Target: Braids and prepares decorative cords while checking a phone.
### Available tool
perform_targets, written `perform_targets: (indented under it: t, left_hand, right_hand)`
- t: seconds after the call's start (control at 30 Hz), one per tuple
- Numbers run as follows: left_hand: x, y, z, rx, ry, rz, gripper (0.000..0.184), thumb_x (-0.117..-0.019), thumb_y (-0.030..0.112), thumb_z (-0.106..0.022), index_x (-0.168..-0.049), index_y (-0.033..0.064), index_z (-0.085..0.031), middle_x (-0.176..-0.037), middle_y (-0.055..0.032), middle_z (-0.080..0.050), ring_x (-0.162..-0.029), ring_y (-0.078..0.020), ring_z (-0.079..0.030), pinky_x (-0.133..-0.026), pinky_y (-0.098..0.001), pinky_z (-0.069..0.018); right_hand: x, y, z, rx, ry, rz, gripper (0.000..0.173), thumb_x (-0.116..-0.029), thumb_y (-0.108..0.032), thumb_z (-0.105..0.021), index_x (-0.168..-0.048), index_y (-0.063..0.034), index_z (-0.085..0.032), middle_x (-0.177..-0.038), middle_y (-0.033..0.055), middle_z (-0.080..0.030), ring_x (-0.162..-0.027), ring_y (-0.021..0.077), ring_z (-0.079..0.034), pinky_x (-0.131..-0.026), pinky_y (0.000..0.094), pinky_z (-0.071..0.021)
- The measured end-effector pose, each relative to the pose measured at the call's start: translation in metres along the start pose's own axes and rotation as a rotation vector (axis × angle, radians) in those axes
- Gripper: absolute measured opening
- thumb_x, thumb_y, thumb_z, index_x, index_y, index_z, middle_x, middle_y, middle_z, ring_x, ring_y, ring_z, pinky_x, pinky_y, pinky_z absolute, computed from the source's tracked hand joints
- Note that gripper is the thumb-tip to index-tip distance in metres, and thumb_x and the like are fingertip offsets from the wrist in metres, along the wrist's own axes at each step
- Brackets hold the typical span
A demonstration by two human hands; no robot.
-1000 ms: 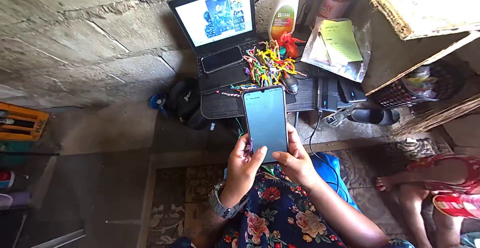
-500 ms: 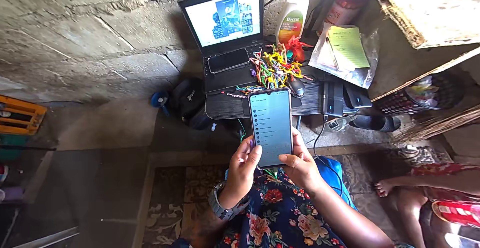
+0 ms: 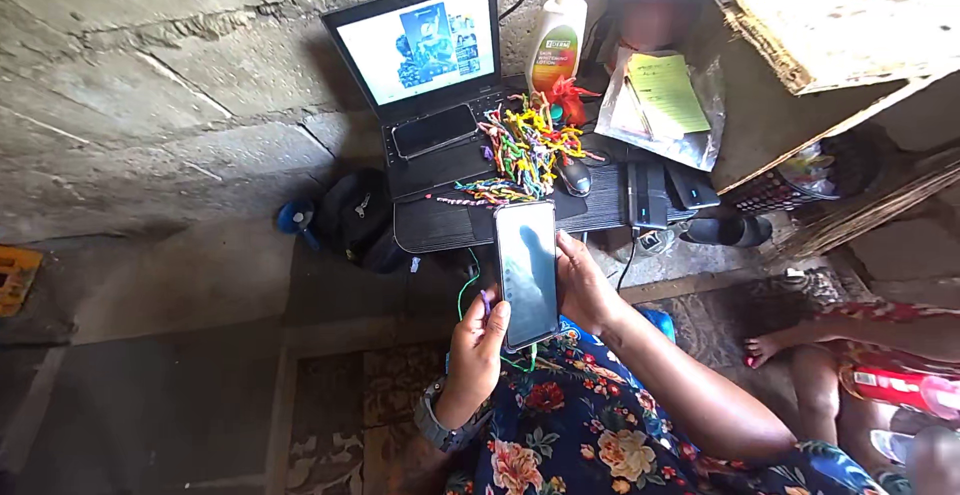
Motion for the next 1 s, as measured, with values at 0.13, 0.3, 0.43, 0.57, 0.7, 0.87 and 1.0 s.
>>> perform_targets:
  t: [0.13,0.3,0.43,0.57,0.7,0.87,1.0]
  left_hand:
    - [0.001,-0.006,0.001,-0.070,-0.045,-0.076,0.030,-0.1041,0.003,-0.045,-0.128,-0.0125,-0.056,-0.116,-0.0032,-0.071,-0.099,-0.0005,-0.067,-0.085,-0.0192,-0.0564]
    - [-0.004,-0.008,0.004,0.030,-0.036,-0.015,0.028,-0.1028,0.002,-0.045,-0.126,-0.0076,-0.058,-0.109,0.0032,-0.071,-0.082,0.0055,-0.063,-0.069,-0.0118,-0.0514]
    - [-0.011,-0.008,0.011,0.266,-0.008,0.120,0.028,-0.1050,0.005,-0.042,-0.123,0.0011,-0.062,-0.103,0.0036,-0.074,-0.082,0.0016,-0.068,-0.071,-0.0148,-0.0554]
    - [-0.015,-0.007,0.019,0.448,-0.006,0.211,0.027,-0.1054,0.008,-0.043,-0.121,0.0032,-0.064,-0.099,-0.0020,-0.076,-0.079,-0.0036,-0.070,-0.070,-0.0181,-0.0574]
    - [-0.013,-0.007,0.017,0.419,0.012,0.209,0.027,-0.1066,0.009,-0.042,-0.124,0.0046,-0.063,-0.102,-0.0017,-0.075,-0.087,-0.0052,-0.071,-0.076,-0.0205,-0.0585]
    - [-0.008,-0.006,0.012,0.367,0.006,0.184,0.027,-0.1063,0.008,-0.043,-0.126,0.0035,-0.061,-0.105,-0.0003,-0.075,-0.090,-0.0045,-0.071,-0.079,-0.0209,-0.0586]
    - [-0.010,-0.007,0.013,0.374,0.022,0.230,0.028,-0.1058,0.007,-0.042,-0.123,0.0020,-0.063,-0.098,-0.0018,-0.075,-0.079,-0.0020,-0.068,-0.069,-0.0165,-0.0555]
  right_hand:
    - [-0.004,0.007,0.002,-0.029,0.127,0.007,0.051,-0.1095,-0.048,-0.024,-0.146,-0.0157,-0.039,-0.118,0.0086,-0.067,-0.108,0.0190,-0.068,-0.091,0.0378,-0.0580]
    - [-0.007,0.011,0.008,-0.009,0.120,0.074,0.059,-0.1061,-0.052,-0.033,-0.152,-0.0158,-0.028,-0.123,0.0105,-0.066,-0.111,0.0210,-0.068,-0.093,0.0401,-0.0585]
    - [0.000,0.011,0.003,-0.049,-0.060,0.133,0.068,-0.0959,-0.058,-0.055,-0.142,-0.0100,-0.040,-0.120,0.0080,-0.067,-0.111,0.0180,-0.068,-0.095,0.0378,-0.0577]
    - [0.006,0.015,-0.002,-0.072,-0.285,0.190,0.072,-0.0920,-0.030,-0.065,-0.150,-0.0164,-0.026,-0.131,0.0027,-0.062,-0.117,0.0160,-0.065,-0.100,0.0368,-0.0556]
    - [0.008,0.025,-0.005,-0.033,-0.262,0.242,0.081,-0.0907,-0.007,-0.058,-0.157,-0.0147,-0.014,-0.133,0.0021,-0.061,-0.116,0.0148,-0.066,-0.099,0.0358,-0.0567]
    - [0.009,0.029,-0.005,0.106,-0.084,0.279,0.075,-0.0981,-0.009,-0.058,-0.160,-0.0106,-0.015,-0.132,0.0053,-0.061,-0.114,0.0137,-0.067,-0.099,0.0324,-0.0573]
    - [0.009,0.028,-0.002,0.067,-0.117,0.220,0.076,-0.0979,-0.011,-0.054,-0.162,-0.0173,-0.014,-0.131,0.0060,-0.062,-0.112,0.0156,-0.068,-0.097,0.0343,-0.0585]
Point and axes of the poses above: each hand's wrist, its own x-axis away from the middle knuckle, its own z-axis out of the back of the hand, y = z × x, the point moved 4 cm from there along -x, towards the middle knuckle
